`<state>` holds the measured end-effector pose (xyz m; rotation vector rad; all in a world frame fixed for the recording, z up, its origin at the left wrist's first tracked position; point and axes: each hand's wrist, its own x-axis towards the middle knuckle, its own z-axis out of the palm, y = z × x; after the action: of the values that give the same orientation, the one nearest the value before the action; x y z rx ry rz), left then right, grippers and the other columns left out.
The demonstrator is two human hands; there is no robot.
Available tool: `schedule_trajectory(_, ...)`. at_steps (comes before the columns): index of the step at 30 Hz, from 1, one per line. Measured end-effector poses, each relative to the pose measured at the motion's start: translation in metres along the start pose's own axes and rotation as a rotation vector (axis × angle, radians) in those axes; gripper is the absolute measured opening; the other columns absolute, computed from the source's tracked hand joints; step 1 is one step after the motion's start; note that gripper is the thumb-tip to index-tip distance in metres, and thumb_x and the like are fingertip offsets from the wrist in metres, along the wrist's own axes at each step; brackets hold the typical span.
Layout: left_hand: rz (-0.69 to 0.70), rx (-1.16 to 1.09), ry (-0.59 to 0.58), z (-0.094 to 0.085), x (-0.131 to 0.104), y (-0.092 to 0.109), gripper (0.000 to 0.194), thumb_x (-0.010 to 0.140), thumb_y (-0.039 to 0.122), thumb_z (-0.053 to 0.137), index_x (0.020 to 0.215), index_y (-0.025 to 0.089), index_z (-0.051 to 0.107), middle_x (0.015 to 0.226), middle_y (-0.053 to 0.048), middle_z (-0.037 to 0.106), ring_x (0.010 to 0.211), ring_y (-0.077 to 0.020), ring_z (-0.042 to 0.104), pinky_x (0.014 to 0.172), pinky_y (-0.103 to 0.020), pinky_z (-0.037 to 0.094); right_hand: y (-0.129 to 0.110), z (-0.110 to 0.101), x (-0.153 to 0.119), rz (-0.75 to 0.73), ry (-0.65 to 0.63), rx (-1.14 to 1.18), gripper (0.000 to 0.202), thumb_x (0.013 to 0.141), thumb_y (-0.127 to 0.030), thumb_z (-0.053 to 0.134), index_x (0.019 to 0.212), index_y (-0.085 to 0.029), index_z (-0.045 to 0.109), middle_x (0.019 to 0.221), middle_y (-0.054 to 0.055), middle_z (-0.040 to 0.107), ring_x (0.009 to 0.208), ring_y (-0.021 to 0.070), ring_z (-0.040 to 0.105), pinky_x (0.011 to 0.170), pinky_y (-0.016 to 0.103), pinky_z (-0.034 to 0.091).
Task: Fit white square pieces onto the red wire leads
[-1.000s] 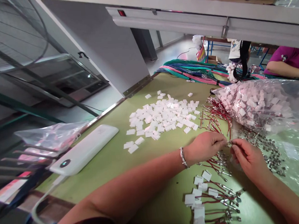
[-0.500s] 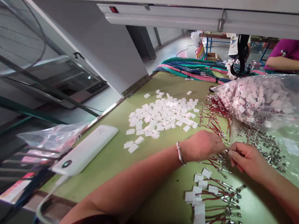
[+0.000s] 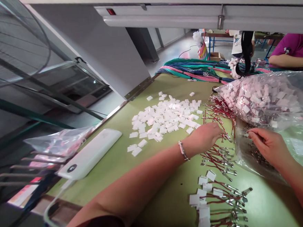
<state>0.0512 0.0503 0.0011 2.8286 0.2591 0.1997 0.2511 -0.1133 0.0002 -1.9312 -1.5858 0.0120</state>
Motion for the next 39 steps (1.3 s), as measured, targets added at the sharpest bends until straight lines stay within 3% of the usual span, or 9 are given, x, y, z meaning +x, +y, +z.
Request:
schedule_trajectory(4, -0.101, 0.092, 0.031, 0.010, 0.010, -0.007, 0.015, 0.092, 0.021, 0.051, 0.098, 0.015, 0.063, 0.097, -0.008, 0.059, 0.094, -0.0211, 0.053, 0.082, -0.034, 0.045, 0.011, -0.003, 0.004, 0.044, 0.038, -0.061, 0.024, 0.089, -0.035, 0.049, 0.088, -0.021, 0.069, 0.081, 0.003, 0.073, 0.069, 0.0176, 0.066, 0.066, 0.028, 0.048)
schedule_trajectory(10, -0.110, 0.118, 0.036, 0.020, 0.018, -0.012, 0.016, 0.093, 0.018, 0.049, 0.087, 0.014, 0.064, 0.092, -0.007, 0.062, 0.090, -0.0199, 0.056, 0.083, -0.033, 0.046, 0.014, 0.002, 0.004, 0.017, -0.028, -0.136, 0.026, 0.088, -0.034, 0.047, 0.085, -0.021, 0.069, 0.080, 0.004, 0.074, 0.066, 0.0184, 0.066, 0.062, 0.028, 0.047)
schedule_trajectory(14, -0.095, 0.013, 0.133, 0.021, 0.019, -0.019, 0.020, 0.093, 0.020, 0.049, 0.085, 0.015, 0.067, 0.089, -0.006, 0.066, 0.089, -0.0186, 0.058, 0.083, -0.032, 0.047, 0.015, 0.006, 0.003, -0.026, -0.047, -0.168, 0.026, 0.088, -0.033, 0.046, 0.087, -0.021, 0.070, 0.080, 0.004, 0.074, 0.065, 0.0181, 0.066, 0.061, 0.028, 0.047)
schedule_trajectory(20, -0.137, -0.339, 0.419, 0.013, 0.015, -0.017, 0.013, 0.085, 0.022, 0.060, 0.076, 0.018, 0.068, 0.081, -0.002, 0.068, 0.084, -0.0148, 0.060, 0.084, -0.032, 0.048, 0.009, 0.006, 0.003, -0.057, -0.015, -0.132, 0.026, 0.087, -0.033, 0.047, 0.087, -0.021, 0.070, 0.079, 0.004, 0.074, 0.066, 0.0181, 0.066, 0.063, 0.028, 0.049)
schedule_trajectory(25, -0.352, -0.891, 0.325, -0.004, 0.009, 0.008, 0.011, 0.085, 0.026, 0.057, 0.082, 0.015, 0.059, 0.077, -0.004, 0.068, 0.066, -0.0106, 0.061, 0.065, -0.027, 0.052, -0.018, 0.008, 0.001, 0.076, -0.041, 0.156, 0.026, 0.084, -0.038, 0.053, 0.094, -0.021, 0.069, 0.086, 0.006, 0.073, 0.067, 0.0178, 0.065, 0.064, 0.030, 0.051)
schedule_trajectory(28, -0.339, -1.192, 0.212, -0.009, 0.006, 0.022, 0.011, 0.088, 0.026, 0.054, 0.085, 0.016, 0.050, 0.082, -0.006, 0.068, 0.066, -0.0091, 0.063, 0.065, -0.027, 0.054, -0.040, 0.014, -0.004, 0.268, -0.201, 0.462, 0.038, 0.082, -0.040, 0.055, 0.112, -0.019, 0.064, 0.078, 0.005, 0.072, 0.056, 0.0154, 0.061, 0.051, 0.028, 0.050)
schedule_trajectory(30, -0.303, -1.274, 0.162, -0.007, 0.004, 0.027, 0.012, 0.087, 0.023, 0.056, 0.083, 0.016, 0.046, 0.085, -0.007, 0.068, 0.071, -0.0096, 0.065, 0.070, -0.029, 0.055, -0.053, 0.020, -0.008, 0.372, -0.323, 0.637, 0.042, 0.081, -0.041, 0.054, 0.115, -0.019, 0.063, 0.068, 0.002, 0.068, 0.050, 0.0141, 0.057, 0.043, 0.026, 0.046)
schedule_trajectory(35, -0.243, -1.077, 0.144, -0.001, 0.000, 0.025, 0.016, 0.085, 0.027, 0.058, 0.091, 0.015, 0.051, 0.086, -0.007, 0.066, 0.070, -0.0116, 0.062, 0.066, -0.030, 0.055, -0.056, 0.027, -0.011, 0.509, -0.341, 0.717, 0.026, 0.078, -0.042, 0.055, 0.080, -0.018, 0.066, 0.064, 0.000, 0.064, 0.045, 0.0108, 0.052, 0.039, 0.022, 0.040)
schedule_trajectory(39, -0.135, -0.545, 0.547, -0.009, -0.002, 0.020, 0.043, 0.087, 0.022, 0.053, 0.127, 0.016, 0.041, 0.127, -0.017, 0.053, 0.107, -0.0214, 0.057, 0.088, -0.039, 0.051, -0.032, 0.016, -0.003, 0.415, -0.146, 0.288, 0.025, 0.079, -0.038, 0.052, 0.077, -0.018, 0.067, 0.063, 0.002, 0.066, 0.051, 0.0141, 0.055, 0.048, 0.025, 0.041)
